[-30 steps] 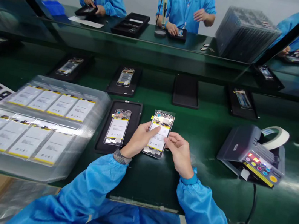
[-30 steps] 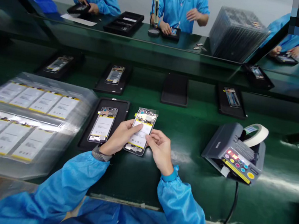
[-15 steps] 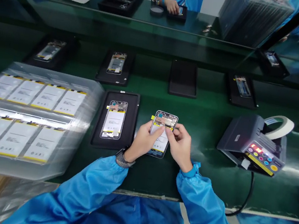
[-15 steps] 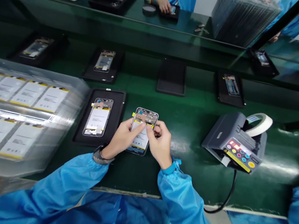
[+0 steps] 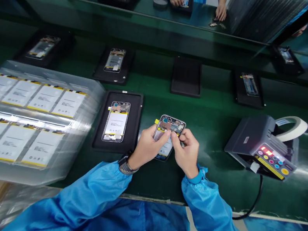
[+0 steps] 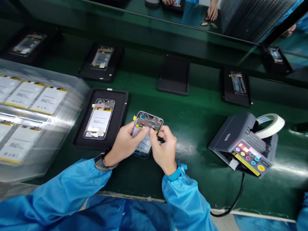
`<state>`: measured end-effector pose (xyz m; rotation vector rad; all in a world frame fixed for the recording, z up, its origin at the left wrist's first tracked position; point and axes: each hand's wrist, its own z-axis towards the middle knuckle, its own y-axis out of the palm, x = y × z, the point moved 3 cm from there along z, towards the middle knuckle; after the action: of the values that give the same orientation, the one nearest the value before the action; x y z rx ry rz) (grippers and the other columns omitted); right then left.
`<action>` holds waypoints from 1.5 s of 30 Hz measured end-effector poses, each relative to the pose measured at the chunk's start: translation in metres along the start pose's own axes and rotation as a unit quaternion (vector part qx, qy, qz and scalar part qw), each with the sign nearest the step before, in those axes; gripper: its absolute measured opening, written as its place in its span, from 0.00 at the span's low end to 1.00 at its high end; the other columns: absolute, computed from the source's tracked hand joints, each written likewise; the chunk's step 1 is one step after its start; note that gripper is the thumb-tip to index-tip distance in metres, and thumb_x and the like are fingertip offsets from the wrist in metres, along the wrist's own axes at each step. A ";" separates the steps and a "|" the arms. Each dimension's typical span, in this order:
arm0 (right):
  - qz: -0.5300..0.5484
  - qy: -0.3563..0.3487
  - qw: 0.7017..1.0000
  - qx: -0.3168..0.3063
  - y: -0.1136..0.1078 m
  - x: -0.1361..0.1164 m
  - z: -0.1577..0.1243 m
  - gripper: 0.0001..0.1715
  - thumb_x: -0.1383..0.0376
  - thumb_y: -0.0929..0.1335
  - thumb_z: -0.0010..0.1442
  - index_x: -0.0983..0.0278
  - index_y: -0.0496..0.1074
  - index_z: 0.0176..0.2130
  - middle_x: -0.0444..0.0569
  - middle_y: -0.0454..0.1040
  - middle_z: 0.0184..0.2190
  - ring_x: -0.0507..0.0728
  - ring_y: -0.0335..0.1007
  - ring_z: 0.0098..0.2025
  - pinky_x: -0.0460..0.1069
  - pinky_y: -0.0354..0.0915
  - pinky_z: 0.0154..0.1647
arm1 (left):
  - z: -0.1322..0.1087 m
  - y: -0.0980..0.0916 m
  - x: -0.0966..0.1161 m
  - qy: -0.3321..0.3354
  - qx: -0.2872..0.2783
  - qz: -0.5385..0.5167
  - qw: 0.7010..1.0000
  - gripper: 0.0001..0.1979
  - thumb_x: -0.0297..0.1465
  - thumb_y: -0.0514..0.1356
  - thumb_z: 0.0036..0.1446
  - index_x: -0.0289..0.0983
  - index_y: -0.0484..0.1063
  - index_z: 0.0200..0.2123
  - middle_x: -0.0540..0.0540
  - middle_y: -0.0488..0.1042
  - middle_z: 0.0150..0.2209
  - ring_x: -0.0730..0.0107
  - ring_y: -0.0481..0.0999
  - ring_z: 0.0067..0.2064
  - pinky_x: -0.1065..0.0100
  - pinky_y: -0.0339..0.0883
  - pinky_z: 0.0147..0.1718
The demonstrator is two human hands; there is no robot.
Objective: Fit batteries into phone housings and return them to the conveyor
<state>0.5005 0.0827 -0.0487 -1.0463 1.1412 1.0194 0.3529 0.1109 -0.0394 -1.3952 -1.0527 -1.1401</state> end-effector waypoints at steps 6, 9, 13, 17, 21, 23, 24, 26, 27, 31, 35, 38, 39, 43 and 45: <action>-0.028 -0.016 0.999 0.001 -0.001 -0.001 -0.002 0.15 0.52 0.70 0.69 0.61 0.72 0.40 0.41 0.68 0.24 0.53 0.64 0.27 0.47 0.64 0.32 | -0.001 0.000 0.001 0.019 -0.001 0.014 1.000 0.16 0.42 0.62 0.63 0.34 0.75 0.36 0.50 0.72 0.28 0.73 0.66 0.27 0.72 0.61 0.27; -0.038 -0.022 0.999 -0.010 -0.002 -0.004 -0.001 0.15 0.52 0.69 0.70 0.61 0.73 0.41 0.42 0.71 0.26 0.53 0.65 0.28 0.47 0.64 0.32 | -0.002 -0.001 0.003 0.039 -0.002 0.026 0.999 0.14 0.41 0.62 0.64 0.34 0.75 0.37 0.50 0.73 0.28 0.73 0.67 0.28 0.72 0.62 0.28; -0.048 -0.037 0.998 -0.021 -0.002 -0.010 0.000 0.14 0.53 0.68 0.71 0.62 0.73 0.42 0.42 0.73 0.26 0.53 0.67 0.28 0.47 0.64 0.34 | -0.001 -0.001 0.003 0.045 -0.002 0.031 0.998 0.14 0.41 0.62 0.65 0.35 0.75 0.39 0.50 0.75 0.29 0.73 0.69 0.28 0.72 0.63 0.29; -0.051 -0.049 0.997 -0.017 -0.004 -0.014 0.000 0.13 0.55 0.69 0.70 0.62 0.73 0.41 0.43 0.75 0.27 0.53 0.69 0.29 0.47 0.65 0.35 | -0.003 -0.002 0.002 0.051 0.004 0.044 0.998 0.15 0.42 0.62 0.65 0.35 0.75 0.38 0.50 0.73 0.28 0.73 0.67 0.28 0.71 0.62 0.29; -0.061 -0.068 0.996 -0.011 -0.006 -0.018 -0.001 0.10 0.56 0.69 0.70 0.61 0.74 0.42 0.43 0.77 0.29 0.54 0.71 0.31 0.48 0.66 0.36 | -0.005 -0.003 0.007 0.067 0.003 0.051 0.996 0.13 0.41 0.62 0.64 0.35 0.75 0.37 0.50 0.73 0.27 0.73 0.68 0.27 0.71 0.61 0.29; -0.073 -0.070 0.995 -0.011 -0.007 -0.018 -0.001 0.11 0.56 0.69 0.70 0.60 0.74 0.42 0.43 0.77 0.28 0.54 0.71 0.30 0.48 0.67 0.36 | -0.005 -0.004 0.009 0.069 0.009 0.052 0.996 0.13 0.41 0.63 0.63 0.36 0.75 0.36 0.50 0.73 0.27 0.73 0.68 0.27 0.71 0.61 0.29; -0.080 -0.068 0.994 -0.009 -0.007 -0.019 -0.001 0.11 0.55 0.69 0.69 0.60 0.75 0.41 0.43 0.76 0.27 0.54 0.71 0.30 0.48 0.67 0.35 | -0.005 -0.004 0.010 0.068 0.010 0.052 0.996 0.13 0.41 0.63 0.63 0.36 0.75 0.36 0.50 0.73 0.27 0.73 0.68 0.27 0.71 0.61 0.29; -0.090 -0.063 0.994 -0.003 -0.007 -0.019 -0.001 0.13 0.53 0.70 0.69 0.60 0.75 0.40 0.43 0.75 0.26 0.54 0.70 0.29 0.48 0.67 0.34 | -0.005 -0.004 0.012 0.067 0.008 0.053 0.996 0.13 0.41 0.63 0.62 0.36 0.75 0.36 0.50 0.74 0.26 0.72 0.68 0.26 0.71 0.61 0.28; -0.090 -0.062 0.994 0.003 -0.007 -0.019 -0.001 0.13 0.53 0.70 0.69 0.60 0.74 0.39 0.43 0.74 0.25 0.54 0.69 0.28 0.48 0.66 0.33 | -0.005 -0.004 0.013 0.069 0.006 0.055 0.996 0.13 0.40 0.63 0.62 0.36 0.75 0.36 0.50 0.74 0.26 0.72 0.68 0.26 0.71 0.61 0.28; -0.069 -0.070 0.995 0.013 -0.005 -0.020 -0.004 0.13 0.55 0.70 0.68 0.60 0.71 0.34 0.42 0.73 0.24 0.53 0.67 0.26 0.47 0.64 0.31 | -0.007 -0.003 0.015 0.071 0.013 0.071 0.995 0.12 0.40 0.63 0.61 0.35 0.75 0.34 0.50 0.73 0.25 0.74 0.67 0.25 0.71 0.60 0.27; -0.047 -0.050 0.998 0.014 -0.003 -0.018 -0.006 0.15 0.54 0.70 0.68 0.60 0.68 0.34 0.42 0.72 0.25 0.52 0.65 0.26 0.46 0.62 0.29 | -0.009 -0.001 0.016 0.040 0.016 0.064 0.997 0.13 0.40 0.63 0.60 0.35 0.74 0.32 0.51 0.71 0.23 0.74 0.65 0.24 0.71 0.58 0.25; -0.030 -0.030 0.999 0.020 -0.002 -0.015 -0.006 0.18 0.52 0.70 0.67 0.60 0.67 0.32 0.41 0.69 0.22 0.51 0.63 0.24 0.46 0.60 0.27 | -0.009 0.002 0.014 0.007 0.013 0.040 0.999 0.14 0.41 0.63 0.60 0.34 0.74 0.32 0.51 0.70 0.24 0.74 0.64 0.25 0.72 0.58 0.25; -0.025 -0.024 0.999 0.019 -0.002 -0.014 -0.006 0.19 0.51 0.70 0.67 0.61 0.67 0.32 0.41 0.69 0.22 0.51 0.62 0.24 0.46 0.60 0.27 | -0.009 0.003 0.013 0.000 0.014 0.030 0.999 0.14 0.41 0.63 0.60 0.34 0.74 0.32 0.51 0.71 0.24 0.74 0.64 0.25 0.72 0.58 0.25; -0.022 -0.016 1.000 0.000 -0.004 -0.012 -0.002 0.18 0.50 0.71 0.67 0.61 0.70 0.35 0.41 0.68 0.23 0.52 0.62 0.26 0.46 0.61 0.30 | -0.006 0.003 0.010 -0.016 -0.007 -0.020 1.000 0.16 0.43 0.63 0.61 0.34 0.76 0.37 0.49 0.75 0.29 0.72 0.68 0.29 0.72 0.63 0.29; -0.027 -0.023 0.999 0.004 -0.005 -0.013 -0.001 0.17 0.51 0.71 0.67 0.61 0.70 0.35 0.40 0.67 0.23 0.51 0.60 0.25 0.46 0.60 0.29 | -0.005 0.003 0.008 -0.015 -0.025 -0.035 0.999 0.17 0.43 0.63 0.62 0.33 0.77 0.39 0.48 0.76 0.31 0.71 0.70 0.30 0.72 0.65 0.30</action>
<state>0.5032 0.0791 -0.0350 -1.0373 1.0746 0.9913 0.3569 0.1057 -0.0316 -1.4275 -1.1086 -1.2071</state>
